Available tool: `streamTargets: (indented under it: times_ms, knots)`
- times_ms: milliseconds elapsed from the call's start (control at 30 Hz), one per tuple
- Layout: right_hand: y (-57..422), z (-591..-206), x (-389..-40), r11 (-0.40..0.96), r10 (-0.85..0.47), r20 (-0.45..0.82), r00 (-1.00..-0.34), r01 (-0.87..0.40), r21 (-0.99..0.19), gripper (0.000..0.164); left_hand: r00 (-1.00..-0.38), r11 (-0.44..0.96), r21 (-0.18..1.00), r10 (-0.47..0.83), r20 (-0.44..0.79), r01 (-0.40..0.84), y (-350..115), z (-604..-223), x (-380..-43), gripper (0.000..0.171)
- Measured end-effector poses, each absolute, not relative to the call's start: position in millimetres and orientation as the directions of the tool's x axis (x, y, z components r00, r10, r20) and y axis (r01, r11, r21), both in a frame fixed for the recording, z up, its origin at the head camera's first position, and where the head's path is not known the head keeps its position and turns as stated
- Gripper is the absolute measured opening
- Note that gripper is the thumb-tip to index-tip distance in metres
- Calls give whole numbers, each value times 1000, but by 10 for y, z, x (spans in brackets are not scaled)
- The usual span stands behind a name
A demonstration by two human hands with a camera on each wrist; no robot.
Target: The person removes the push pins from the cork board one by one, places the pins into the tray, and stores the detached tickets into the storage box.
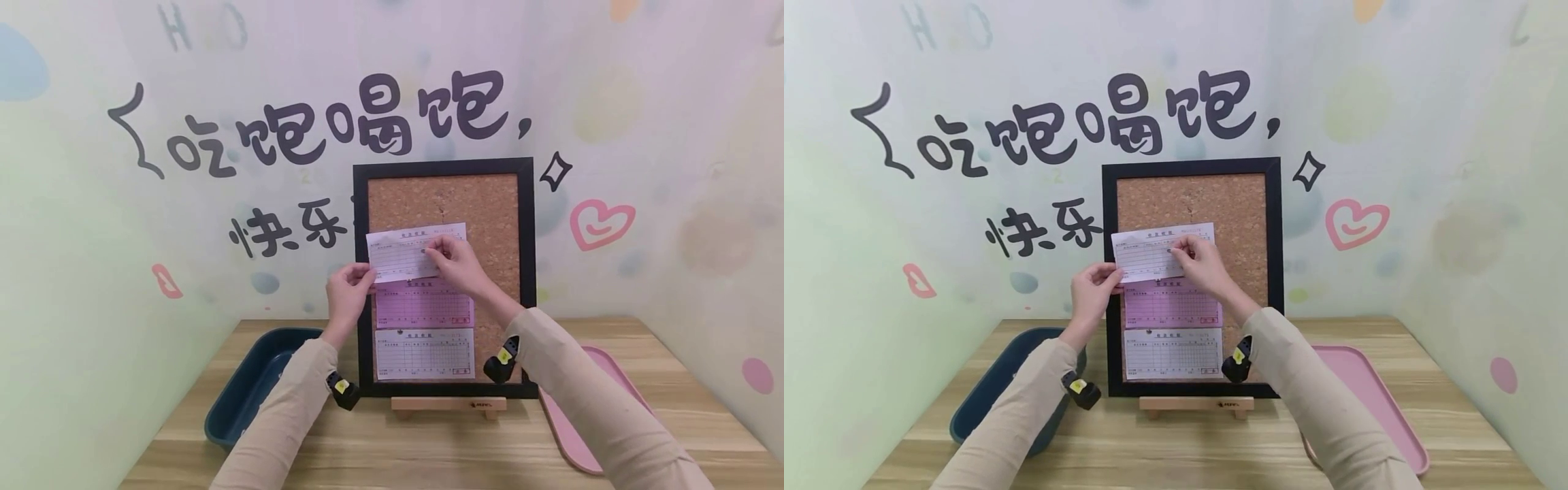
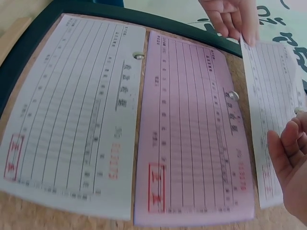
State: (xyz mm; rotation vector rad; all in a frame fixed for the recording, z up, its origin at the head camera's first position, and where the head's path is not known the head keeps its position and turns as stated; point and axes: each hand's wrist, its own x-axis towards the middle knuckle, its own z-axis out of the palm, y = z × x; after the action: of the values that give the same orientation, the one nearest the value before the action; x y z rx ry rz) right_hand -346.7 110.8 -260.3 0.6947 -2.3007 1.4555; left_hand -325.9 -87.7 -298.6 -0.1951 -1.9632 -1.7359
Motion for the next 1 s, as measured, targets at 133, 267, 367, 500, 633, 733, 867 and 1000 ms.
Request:
streamTargets:
  times_ms: [133,267,367,500,633,733,867,1000]
  knots:
    - [1224,-2588,-3393,381,-240,510,-826,-563,-733,13,-868,141,898,-231,440,417,-939,-2961,-3225,18]
    - [1365,-2593,-3311,411,-252,479,-841,-541,-734,15,-863,151,893,-232,448,423,-1036,-2933,-3181,19]
    - [1480,-2618,-3254,439,-255,451,-855,-518,-734,17,-859,181,889,-235,455,421,-1128,-2926,-3143,21]
    - [1634,-2679,-3174,490,-255,435,-863,-504,-712,19,-856,207,887,-244,456,413,-1253,-2943,-3077,22]
    - [1792,-2768,-3089,522,-263,433,-862,-504,-688,19,-862,217,890,-242,446,400,-1370,-2985,-2985,21]
    - [1907,-2838,-3018,518,-269,421,-866,-499,-695,18,-874,217,899,-232,427,381,-1455,-3023,-2903,21]
    - [2038,-2921,-2945,499,-278,409,-869,-494,-712,17,-891,208,917,-240,386,341,-1575,-3069,-2806,22]
    - [2156,-2999,-2904,486,-288,395,-872,-489,-725,17,-896,209,929,-268,355,305,-1701,-3118,-2746,23]
